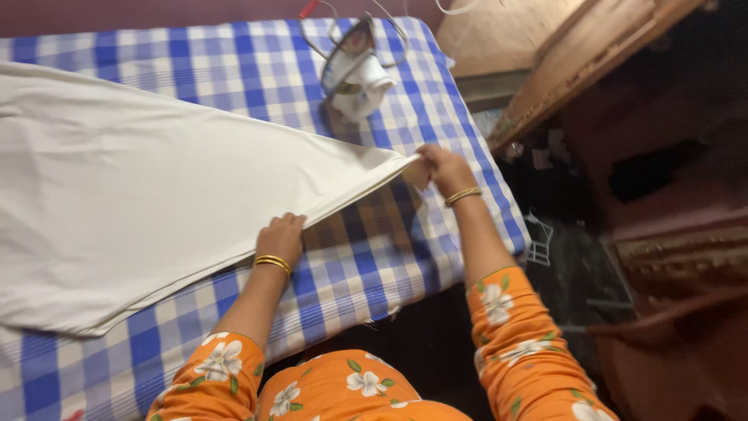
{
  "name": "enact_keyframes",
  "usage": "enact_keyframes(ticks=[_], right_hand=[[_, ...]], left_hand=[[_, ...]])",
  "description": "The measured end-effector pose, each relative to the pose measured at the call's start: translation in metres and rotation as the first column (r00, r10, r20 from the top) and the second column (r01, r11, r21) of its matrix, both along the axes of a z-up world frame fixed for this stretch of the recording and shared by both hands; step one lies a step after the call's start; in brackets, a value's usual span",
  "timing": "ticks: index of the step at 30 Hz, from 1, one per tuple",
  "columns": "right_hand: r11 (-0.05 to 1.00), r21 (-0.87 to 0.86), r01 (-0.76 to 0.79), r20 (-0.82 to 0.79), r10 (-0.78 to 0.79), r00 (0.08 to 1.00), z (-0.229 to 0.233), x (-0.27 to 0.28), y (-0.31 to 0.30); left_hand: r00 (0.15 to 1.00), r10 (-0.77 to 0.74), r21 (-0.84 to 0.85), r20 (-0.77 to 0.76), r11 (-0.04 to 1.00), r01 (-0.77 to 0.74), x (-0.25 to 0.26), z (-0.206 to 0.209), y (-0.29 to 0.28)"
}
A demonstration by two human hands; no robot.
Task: The person irons a white garment on a checkered ironing board. They repeatedly smooth the fabric, reposition the garment, and use a steam iron to press different sections. The person also wipes the garment with a small cloth during the process.
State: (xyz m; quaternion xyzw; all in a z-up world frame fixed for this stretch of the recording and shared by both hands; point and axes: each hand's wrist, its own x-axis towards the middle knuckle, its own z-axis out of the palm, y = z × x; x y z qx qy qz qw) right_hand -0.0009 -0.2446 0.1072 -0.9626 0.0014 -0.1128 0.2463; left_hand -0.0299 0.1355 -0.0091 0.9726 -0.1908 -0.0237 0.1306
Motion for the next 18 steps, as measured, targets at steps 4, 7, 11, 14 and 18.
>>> enact_keyframes(ticks=[4, 7, 11, 14, 18], right_hand=[[0.938, 0.259, -0.231, 0.114, 0.208, 0.971, 0.081, 0.059, 0.01], [0.843, 0.436, -0.313, 0.176, 0.261, 0.949, 0.13, 0.097, 0.016], [0.966, 0.197, -0.169, 0.279, 0.11, 0.954, 0.173, 0.133, 0.005], [0.941, 0.276, -0.194, 0.393, 0.074, 0.917, 0.182, 0.156, -0.01], [0.928, 0.352, -0.119, 0.434, -0.05, 0.899, 0.196, 0.178, -0.02]], left_hand=[[0.954, 0.287, -0.086, 0.083, 0.956, -0.28, 0.025, -0.002, 0.097], [0.863, 0.466, -0.205, 0.196, 0.88, -0.429, 0.029, 0.021, 0.167], [0.731, 0.61, -0.354, 0.306, 0.786, -0.507, 0.024, 0.071, 0.235], [0.621, 0.625, -0.441, 0.474, 0.778, -0.447, 0.019, 0.103, 0.261], [0.539, 0.645, -0.477, 0.542, 0.764, -0.434, 0.016, 0.138, 0.284]])
